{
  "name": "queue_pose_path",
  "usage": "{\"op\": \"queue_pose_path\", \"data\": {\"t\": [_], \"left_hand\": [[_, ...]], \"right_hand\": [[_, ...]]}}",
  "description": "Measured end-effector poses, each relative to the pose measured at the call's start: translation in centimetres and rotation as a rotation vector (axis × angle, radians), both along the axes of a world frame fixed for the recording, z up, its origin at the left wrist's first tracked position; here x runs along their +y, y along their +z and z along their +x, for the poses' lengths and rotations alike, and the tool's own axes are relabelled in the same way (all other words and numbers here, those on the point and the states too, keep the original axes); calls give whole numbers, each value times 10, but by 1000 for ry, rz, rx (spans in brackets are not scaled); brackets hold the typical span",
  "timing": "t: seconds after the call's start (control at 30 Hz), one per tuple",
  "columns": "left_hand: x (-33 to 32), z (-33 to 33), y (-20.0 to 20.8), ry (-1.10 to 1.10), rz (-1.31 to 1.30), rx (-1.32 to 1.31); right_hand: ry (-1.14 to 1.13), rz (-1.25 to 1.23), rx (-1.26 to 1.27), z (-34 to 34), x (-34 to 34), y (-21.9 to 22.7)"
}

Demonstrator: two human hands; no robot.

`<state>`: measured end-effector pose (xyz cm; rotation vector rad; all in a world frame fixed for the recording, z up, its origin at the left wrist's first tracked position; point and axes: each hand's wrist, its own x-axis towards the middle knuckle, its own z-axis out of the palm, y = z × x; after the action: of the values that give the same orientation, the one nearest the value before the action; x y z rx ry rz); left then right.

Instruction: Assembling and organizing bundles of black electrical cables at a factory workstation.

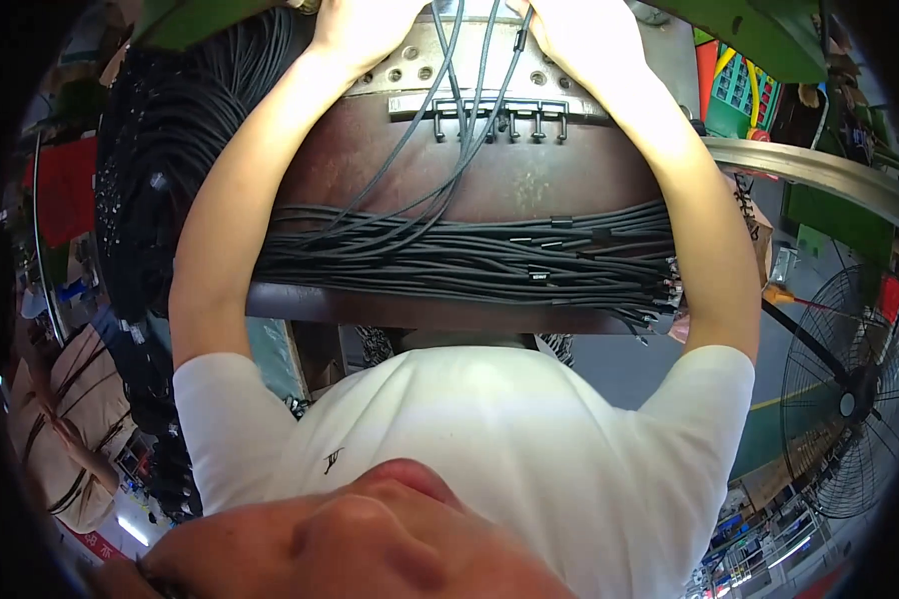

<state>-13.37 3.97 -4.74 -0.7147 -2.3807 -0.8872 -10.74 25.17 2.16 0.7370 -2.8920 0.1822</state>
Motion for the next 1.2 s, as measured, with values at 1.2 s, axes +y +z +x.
{"op": "queue_pose_path", "data": {"t": [1.2], "left_hand": [[23,11,2,190,-129,35]], "right_hand": [[-196,-124,-50,-6,42,-14]]}}
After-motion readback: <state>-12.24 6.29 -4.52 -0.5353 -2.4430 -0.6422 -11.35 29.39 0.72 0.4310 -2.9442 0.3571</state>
